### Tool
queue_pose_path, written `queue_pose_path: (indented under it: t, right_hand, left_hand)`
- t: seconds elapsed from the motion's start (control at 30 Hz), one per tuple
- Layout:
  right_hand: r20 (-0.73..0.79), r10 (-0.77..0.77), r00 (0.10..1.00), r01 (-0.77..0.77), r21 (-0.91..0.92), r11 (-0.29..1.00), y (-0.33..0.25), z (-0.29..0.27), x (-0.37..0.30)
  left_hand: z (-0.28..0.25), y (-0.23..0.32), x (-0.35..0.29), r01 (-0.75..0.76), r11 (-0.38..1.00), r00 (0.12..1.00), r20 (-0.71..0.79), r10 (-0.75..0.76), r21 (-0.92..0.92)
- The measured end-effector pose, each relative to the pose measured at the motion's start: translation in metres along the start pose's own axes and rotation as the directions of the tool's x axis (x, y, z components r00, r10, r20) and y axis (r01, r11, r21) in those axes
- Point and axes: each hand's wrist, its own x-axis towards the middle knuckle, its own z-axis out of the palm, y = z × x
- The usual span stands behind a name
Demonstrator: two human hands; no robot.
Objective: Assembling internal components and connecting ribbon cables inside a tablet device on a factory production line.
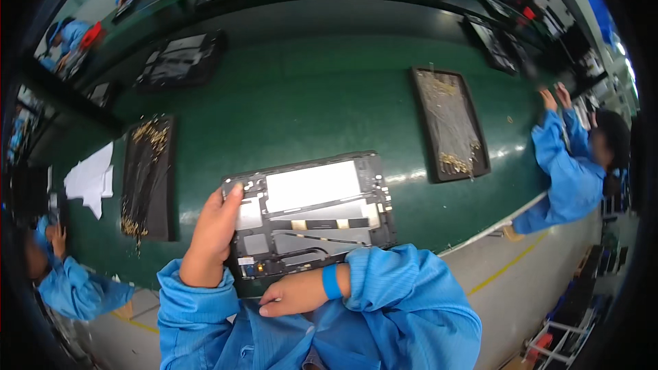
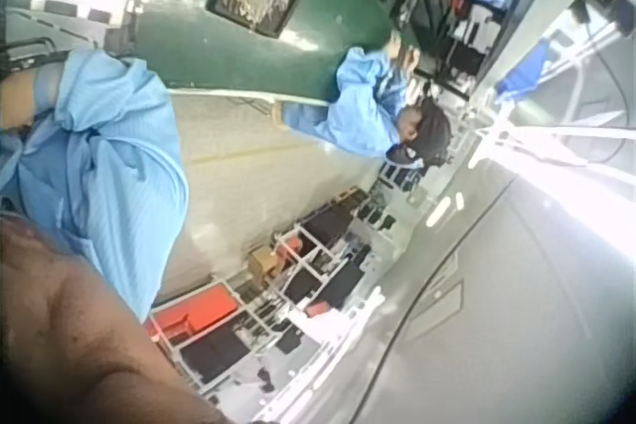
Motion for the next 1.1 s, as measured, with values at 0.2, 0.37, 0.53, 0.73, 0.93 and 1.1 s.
queue_pose_path:
  t: [0.2, 0.37, 0.53, 0.73, 0.93, 1.1]
  right_hand:
    - [0.182, 0.147, 0.972, -0.192, 0.264, 0.945, -0.005, -0.023, 0.003]
    - [0.15, 0.163, 0.975, -0.214, 0.448, 0.868, -0.002, -0.016, 0.003]
    - [0.183, 0.211, 0.96, -0.273, 0.459, 0.845, -0.001, -0.018, 0.002]
    - [0.169, 0.234, 0.957, -0.287, 0.451, 0.845, -0.002, -0.019, 0.003]
    - [0.082, 0.226, 0.971, -0.238, 0.453, 0.859, -0.008, -0.02, 0.001]
    - [0.046, 0.24, 0.97, -0.235, 0.443, 0.865, -0.012, -0.019, 0.001]
  left_hand:
    - [-0.077, 0.024, 0.007, -0.135, 0.398, 0.679, -0.208, 0.704, 0.907]
    - [-0.175, 0.036, 0.01, 0.365, 0.037, 0.675, -0.291, 0.678, 0.93]
    - [-0.204, 0.028, 0.018, 0.277, 0.232, 0.659, -0.36, 0.66, 0.932]
    - [-0.193, 0.04, 0.009, 0.114, 0.328, 0.677, -0.315, 0.665, 0.938]
    - [-0.186, 0.039, 0.004, 0.067, 0.225, 0.659, -0.212, 0.721, 0.972]
    - [-0.192, 0.037, 0.004, 0.211, 0.135, 0.673, -0.244, 0.698, 0.968]
